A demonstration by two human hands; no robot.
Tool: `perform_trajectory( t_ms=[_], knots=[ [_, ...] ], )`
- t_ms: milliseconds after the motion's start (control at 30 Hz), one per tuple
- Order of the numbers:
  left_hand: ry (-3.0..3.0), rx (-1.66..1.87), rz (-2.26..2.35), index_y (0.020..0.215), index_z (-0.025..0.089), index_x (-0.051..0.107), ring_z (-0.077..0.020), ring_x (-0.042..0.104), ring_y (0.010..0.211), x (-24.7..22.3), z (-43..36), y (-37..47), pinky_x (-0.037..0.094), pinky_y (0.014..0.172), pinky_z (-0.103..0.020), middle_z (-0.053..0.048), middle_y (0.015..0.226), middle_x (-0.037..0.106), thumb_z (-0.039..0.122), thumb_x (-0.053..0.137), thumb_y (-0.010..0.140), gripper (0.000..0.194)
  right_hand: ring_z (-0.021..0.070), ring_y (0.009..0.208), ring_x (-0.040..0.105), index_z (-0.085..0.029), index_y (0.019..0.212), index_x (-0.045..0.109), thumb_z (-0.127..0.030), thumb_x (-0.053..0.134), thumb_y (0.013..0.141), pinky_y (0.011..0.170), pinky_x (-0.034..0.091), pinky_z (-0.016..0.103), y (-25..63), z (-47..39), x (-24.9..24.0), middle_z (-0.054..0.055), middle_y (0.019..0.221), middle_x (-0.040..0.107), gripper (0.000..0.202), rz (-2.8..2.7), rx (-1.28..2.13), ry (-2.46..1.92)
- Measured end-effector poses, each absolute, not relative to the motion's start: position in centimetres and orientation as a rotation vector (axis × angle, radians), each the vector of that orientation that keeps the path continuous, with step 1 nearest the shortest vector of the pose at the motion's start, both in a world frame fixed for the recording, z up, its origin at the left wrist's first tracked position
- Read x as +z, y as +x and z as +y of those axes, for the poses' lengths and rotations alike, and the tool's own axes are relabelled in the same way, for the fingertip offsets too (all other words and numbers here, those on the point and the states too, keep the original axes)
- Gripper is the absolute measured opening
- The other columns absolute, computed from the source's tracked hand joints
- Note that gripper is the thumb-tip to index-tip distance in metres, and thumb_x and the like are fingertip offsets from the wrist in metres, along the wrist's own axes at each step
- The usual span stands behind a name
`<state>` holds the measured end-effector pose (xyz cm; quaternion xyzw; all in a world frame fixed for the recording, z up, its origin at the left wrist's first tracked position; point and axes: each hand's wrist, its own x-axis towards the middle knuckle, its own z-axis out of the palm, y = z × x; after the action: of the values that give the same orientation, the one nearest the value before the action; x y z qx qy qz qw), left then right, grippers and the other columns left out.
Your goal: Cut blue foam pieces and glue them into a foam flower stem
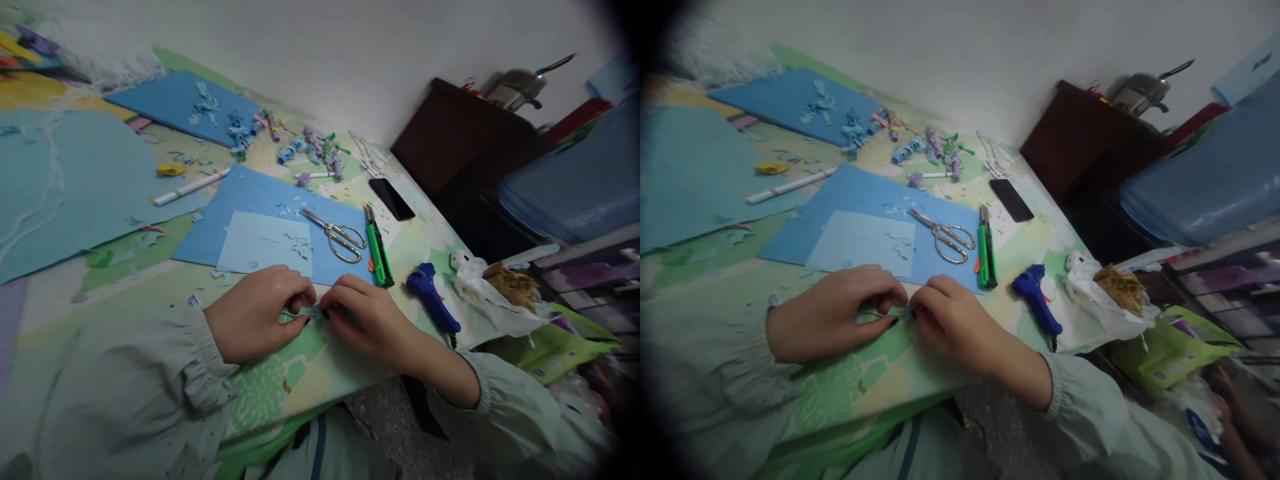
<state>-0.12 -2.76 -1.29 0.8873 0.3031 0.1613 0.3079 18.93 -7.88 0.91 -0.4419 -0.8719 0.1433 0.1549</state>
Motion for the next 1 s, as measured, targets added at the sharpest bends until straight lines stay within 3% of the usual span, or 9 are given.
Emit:
perform_trajectory(
  t_ms=[1000],
  knots=[
    [2.325, 0.429, 0.815, 0.083, 0.018, 0.059, -0.0166, 0.05, 0.074, -1.13, -2.82, -0.12, 0.035, 0.066, -0.028, 0.0, 0.073, 0.055, 0.015, 0.052, 0.072, 0.014, 0.0165, 0.073, 0.049, -0.012, 0.076, 0.059, -0.007, 0.052, 0.078, 0.064, 0.04, 0.027, 18.62, -7.12, 0.74, 0.007, 0.075, 0.054, 0.009, -2.555, 0.348, -1.291]
  ],
)
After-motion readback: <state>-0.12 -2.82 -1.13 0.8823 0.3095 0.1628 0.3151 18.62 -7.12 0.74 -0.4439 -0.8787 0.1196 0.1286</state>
